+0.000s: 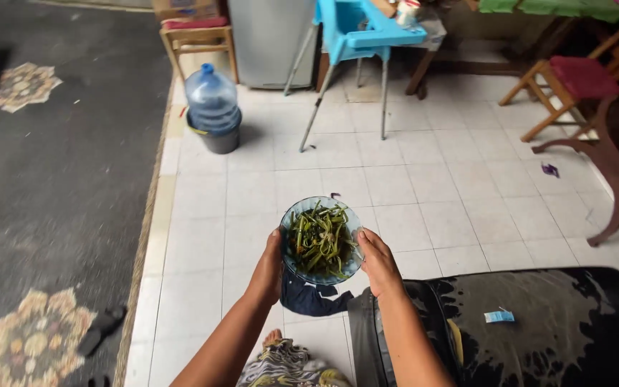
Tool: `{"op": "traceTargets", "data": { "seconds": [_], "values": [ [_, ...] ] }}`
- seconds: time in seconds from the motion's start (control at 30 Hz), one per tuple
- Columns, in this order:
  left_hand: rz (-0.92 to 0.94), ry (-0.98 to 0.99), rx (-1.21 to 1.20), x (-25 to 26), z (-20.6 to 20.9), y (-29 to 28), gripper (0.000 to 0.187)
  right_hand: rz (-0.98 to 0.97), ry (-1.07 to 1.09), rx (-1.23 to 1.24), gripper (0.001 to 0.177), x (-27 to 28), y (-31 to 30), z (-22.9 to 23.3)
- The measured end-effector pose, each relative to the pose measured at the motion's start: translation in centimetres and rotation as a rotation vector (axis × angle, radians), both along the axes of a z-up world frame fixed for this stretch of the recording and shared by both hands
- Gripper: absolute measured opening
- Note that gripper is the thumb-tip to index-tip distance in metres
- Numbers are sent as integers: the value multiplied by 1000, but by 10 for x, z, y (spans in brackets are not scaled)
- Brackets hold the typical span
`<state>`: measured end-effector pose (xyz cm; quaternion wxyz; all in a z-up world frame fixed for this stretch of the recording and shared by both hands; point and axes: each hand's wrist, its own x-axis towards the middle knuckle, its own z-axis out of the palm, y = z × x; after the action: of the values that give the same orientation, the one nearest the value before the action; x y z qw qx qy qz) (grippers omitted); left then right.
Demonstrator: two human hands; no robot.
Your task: Cleaning a dining table, wiping down a food cover, and placing food on the table.
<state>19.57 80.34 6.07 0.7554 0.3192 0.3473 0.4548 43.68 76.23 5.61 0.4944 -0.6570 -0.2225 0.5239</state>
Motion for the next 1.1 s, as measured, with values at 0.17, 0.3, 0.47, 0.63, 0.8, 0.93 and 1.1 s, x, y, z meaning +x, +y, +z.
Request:
{"op": "traceTargets", "data": {
  "seconds": [0.17, 0.3, 0.47, 0.63, 0.8, 0.93, 1.1],
  "values": [
    [-120, 121, -73, 50, 7, 106, 70, -90, 66, 112, 61, 46, 80, 7],
    [-184, 101, -42, 108, 1, 188, 74, -167, 26, 63, 62, 95, 142, 11],
    [-225, 173, -58, 177, 5, 274, 79, -199, 32, 70, 59, 161, 216, 12],
    [-234, 187, -38, 242, 12, 356, 84, -137, 45, 127, 55, 232, 302, 30],
    [-260, 186, -60, 290, 25, 426, 83, -131, 53, 200, 56, 277, 364, 33],
    [-288, 165, -64, 326, 14, 480, 80, -210, 18, 46, 61, 303, 408, 46],
    [-352, 86, 23, 376, 10, 547, 76, -299, 18, 75, 63, 341, 451, 47]
  ]
}}
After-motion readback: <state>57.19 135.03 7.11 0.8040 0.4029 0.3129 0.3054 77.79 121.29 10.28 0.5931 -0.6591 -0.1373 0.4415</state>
